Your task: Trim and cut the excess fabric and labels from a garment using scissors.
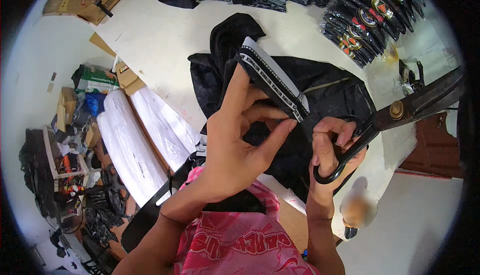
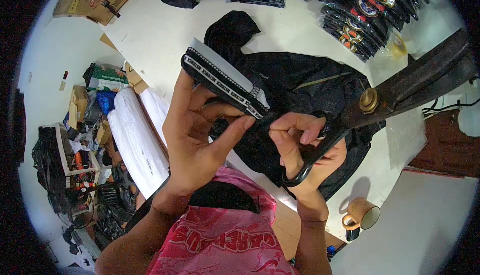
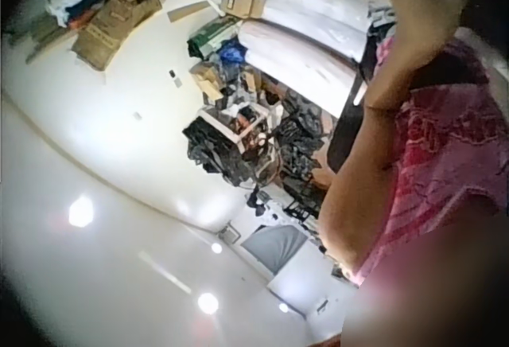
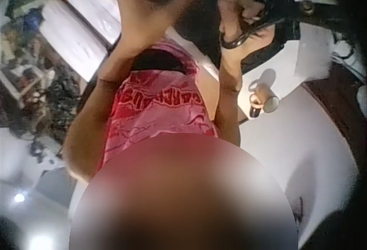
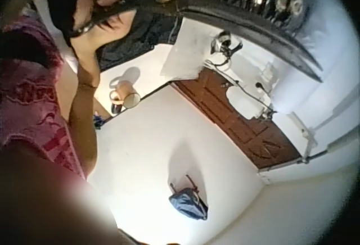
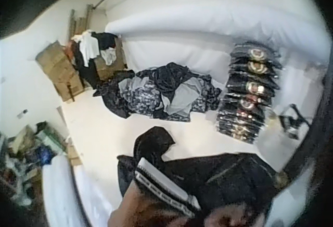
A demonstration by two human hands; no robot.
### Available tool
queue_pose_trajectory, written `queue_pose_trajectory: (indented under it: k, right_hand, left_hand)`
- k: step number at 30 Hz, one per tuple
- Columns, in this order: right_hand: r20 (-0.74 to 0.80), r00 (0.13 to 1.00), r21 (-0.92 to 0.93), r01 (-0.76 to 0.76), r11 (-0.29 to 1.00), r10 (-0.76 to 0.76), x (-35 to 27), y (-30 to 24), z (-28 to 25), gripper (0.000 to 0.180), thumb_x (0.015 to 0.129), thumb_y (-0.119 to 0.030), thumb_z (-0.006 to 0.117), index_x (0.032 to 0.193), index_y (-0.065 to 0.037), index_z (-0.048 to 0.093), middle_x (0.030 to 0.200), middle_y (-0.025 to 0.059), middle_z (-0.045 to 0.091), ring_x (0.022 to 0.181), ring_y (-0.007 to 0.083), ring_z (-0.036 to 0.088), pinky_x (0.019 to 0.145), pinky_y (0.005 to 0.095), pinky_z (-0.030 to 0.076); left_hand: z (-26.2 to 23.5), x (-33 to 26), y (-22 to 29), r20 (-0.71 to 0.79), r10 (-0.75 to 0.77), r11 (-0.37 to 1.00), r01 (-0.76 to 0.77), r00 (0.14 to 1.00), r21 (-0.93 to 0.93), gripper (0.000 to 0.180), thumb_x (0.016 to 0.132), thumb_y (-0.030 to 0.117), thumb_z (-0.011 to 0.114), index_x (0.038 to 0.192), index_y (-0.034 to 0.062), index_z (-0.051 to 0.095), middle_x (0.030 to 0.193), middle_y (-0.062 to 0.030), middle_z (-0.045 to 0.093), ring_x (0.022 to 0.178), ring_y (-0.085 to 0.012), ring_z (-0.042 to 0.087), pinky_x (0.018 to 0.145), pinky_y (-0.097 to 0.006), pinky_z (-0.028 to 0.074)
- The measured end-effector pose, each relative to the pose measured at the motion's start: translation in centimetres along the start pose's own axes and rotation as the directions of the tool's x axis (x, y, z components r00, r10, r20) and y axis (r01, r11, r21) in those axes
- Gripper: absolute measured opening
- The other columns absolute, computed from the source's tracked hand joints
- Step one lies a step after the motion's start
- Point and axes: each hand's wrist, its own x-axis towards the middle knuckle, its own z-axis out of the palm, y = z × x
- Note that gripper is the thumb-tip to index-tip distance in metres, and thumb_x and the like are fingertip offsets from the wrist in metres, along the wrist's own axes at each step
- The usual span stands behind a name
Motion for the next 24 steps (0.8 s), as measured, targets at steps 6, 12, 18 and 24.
queue_pose_trajectory:
  k: [6, 12, 18, 24]
  right_hand:
    - [0.018, 0.997, -0.287, 0.072, 0.955, -0.070, -0.1, 0.5, 0.2, 0.035, 0.074, 0.010, 0.073, 0.085, -0.003, 0.043, 0.087, 0.0205, 0.068, 0.069, 0.0125, 0.063, 0.058, 0.0211, 0.049]
    - [-0.004, 0.996, -0.275, 0.081, 0.958, -0.085, -0.1, 0.9, 0.3, 0.030, 0.078, 0.011, 0.069, 0.086, -0.003, 0.043, 0.085, 0.0192, 0.066, 0.075, 0.0162, 0.063, 0.068, 0.0261, 0.051]
    - [0.028, 0.999, -0.125, 0.023, 0.992, -0.020, -0.1, 0.5, 0.1, 0.029, 0.081, 0.010, 0.067, 0.087, -0.004, 0.043, 0.087, 0.0184, 0.065, 0.071, 0.0128, 0.060, 0.063, 0.0227, 0.049]
    - [0.080, 0.994, -0.044, -0.075, 0.996, 0.079, -0.6, 0.2, 0.1, 0.030, 0.082, 0.006, 0.068, 0.086, -0.005, 0.041, 0.091, 0.0179, 0.065, 0.069, 0.0070, 0.056, 0.058, 0.0185, 0.045]
  left_hand:
    - [0.2, -0.6, -0.1, 0.055, 0.004, 1.000, -0.005, 0.998, 0.013, 0.085, 0.076, -0.007, 0.070, 0.145, -0.0027, 0.020, 0.102, -0.0166, 0.064, 0.088, -0.0210, 0.070, 0.070, -0.026, 0.053]
    - [0.3, -0.7, -0.1, 0.080, 0.072, 0.977, -0.086, 0.994, 0.193, 0.084, 0.076, -0.007, 0.070, 0.144, -0.0029, 0.022, 0.098, -0.0158, 0.065, 0.085, -0.0206, 0.070, 0.069, -0.027, 0.054]
    - [0.1, 0.1, -0.4, 0.047, 0.004, 0.996, -0.008, 0.999, 0.088, 0.088, 0.076, -0.016, 0.066, 0.146, -0.0007, 0.016, 0.111, -0.0158, 0.060, 0.098, -0.0206, 0.065, 0.083, -0.029, 0.054]
    - [0.7, 0.1, -1.5, -0.034, 0.084, 0.996, -0.084, 0.996, 0.006, 0.081, 0.076, -0.009, 0.070, 0.141, -0.0030, 0.022, 0.102, -0.0153, 0.063, 0.086, -0.0172, 0.067, 0.069, -0.025, 0.051]
